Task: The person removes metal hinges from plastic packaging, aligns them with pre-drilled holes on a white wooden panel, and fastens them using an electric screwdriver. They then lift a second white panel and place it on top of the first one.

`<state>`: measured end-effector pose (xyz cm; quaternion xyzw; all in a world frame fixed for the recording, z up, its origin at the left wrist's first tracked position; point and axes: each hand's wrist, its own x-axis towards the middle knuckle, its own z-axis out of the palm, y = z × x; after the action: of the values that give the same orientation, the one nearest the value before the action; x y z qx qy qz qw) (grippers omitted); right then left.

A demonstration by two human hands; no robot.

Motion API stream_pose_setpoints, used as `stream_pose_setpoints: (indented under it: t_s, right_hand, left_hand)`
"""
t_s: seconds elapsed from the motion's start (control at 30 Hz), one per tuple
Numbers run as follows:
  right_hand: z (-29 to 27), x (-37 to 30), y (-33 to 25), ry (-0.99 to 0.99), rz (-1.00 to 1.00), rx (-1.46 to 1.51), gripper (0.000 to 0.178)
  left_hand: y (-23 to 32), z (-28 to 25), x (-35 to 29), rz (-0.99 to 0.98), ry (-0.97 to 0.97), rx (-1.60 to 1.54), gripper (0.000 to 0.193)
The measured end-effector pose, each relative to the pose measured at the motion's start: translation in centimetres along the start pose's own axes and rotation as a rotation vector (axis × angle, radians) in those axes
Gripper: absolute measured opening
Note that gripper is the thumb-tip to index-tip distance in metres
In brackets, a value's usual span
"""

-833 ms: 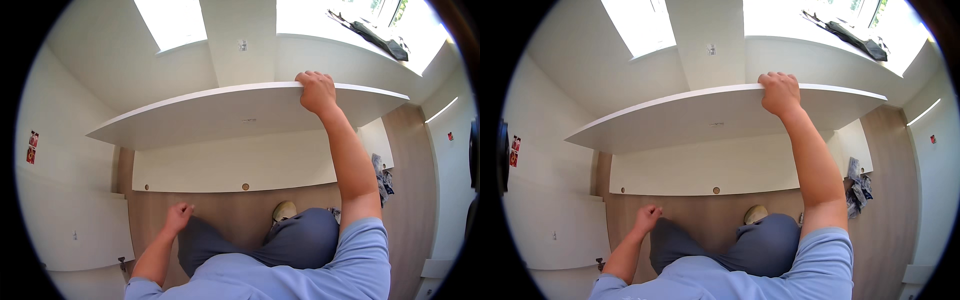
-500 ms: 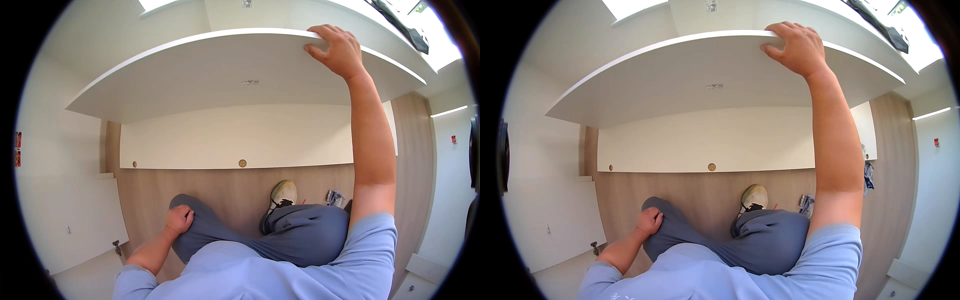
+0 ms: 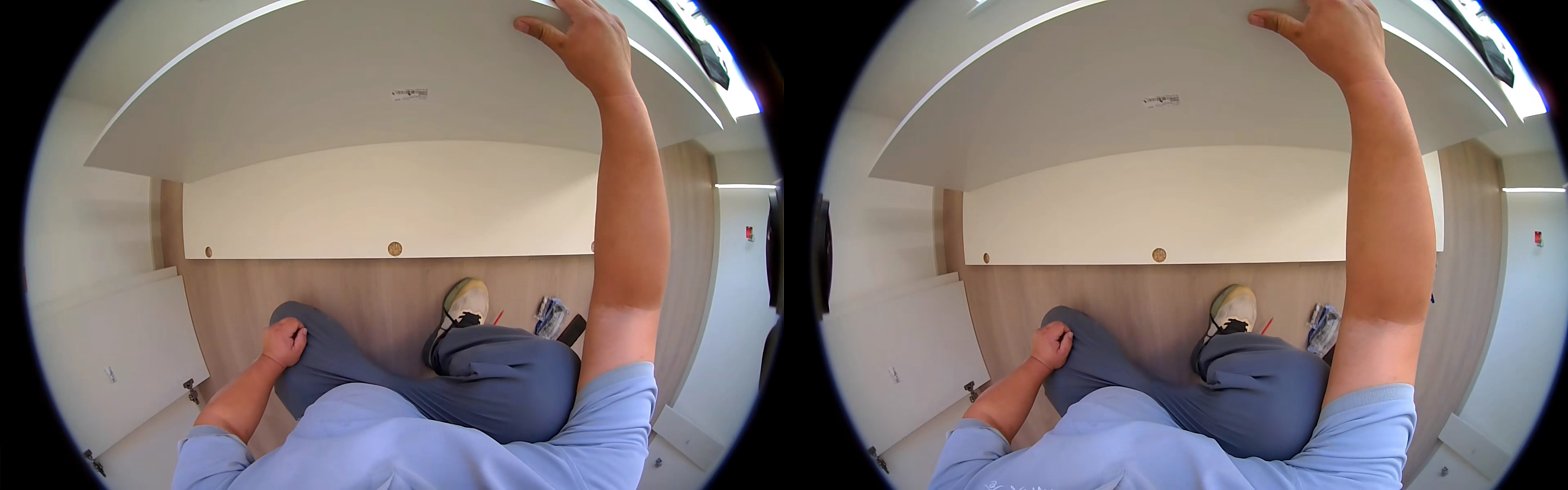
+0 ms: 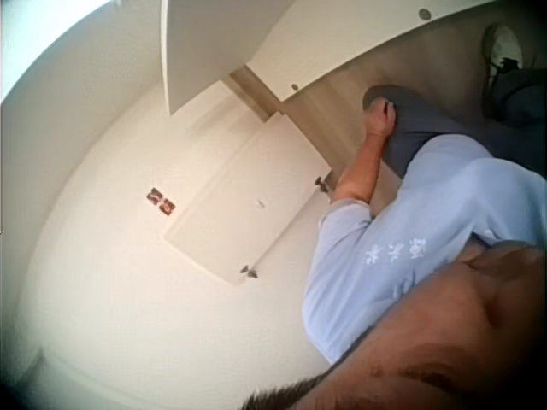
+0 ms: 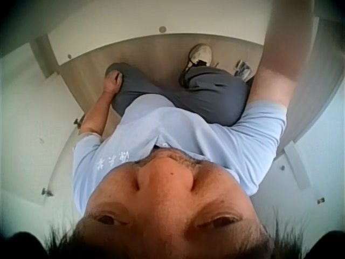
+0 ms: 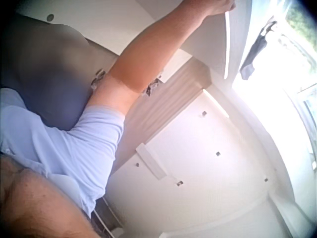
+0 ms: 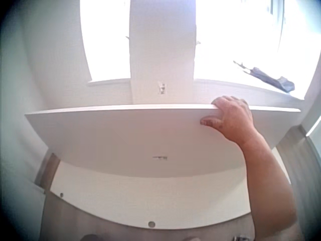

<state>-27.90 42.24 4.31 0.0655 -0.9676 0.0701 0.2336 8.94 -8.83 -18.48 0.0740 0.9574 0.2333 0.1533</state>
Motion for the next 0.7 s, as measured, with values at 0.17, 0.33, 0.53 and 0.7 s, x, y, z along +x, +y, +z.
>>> stream_pose_setpoints:
  t_s: [0.17,0.33,0.53,0.7]
  right_hand:
    - [-0.1,0.6,-0.3,-0.049,0.013,-0.016,0.049]
    - [0.4,0.6,0.9,-0.054,-0.002,-0.067,0.050]
    - [-4.5,-5.6,-0.4,-0.296,-0.068,-0.109,0.040]
    - [-6.1,-14.3,-1.2,-0.614,-0.376,0.223,0.040]
  left_hand:
    - [0.0,-0.2,-0.1,-0.007,-0.006,0.002,0.011]
    - [0.3,-0.7,0.0,0.002,0.002,-0.006,0.010]
    - [-0.2,-0.6,-0.9,-0.022,0.014,-0.047,0.010]
    - [-1.0,-0.3,-1.8,-0.007,0.067,-0.073,0.009]
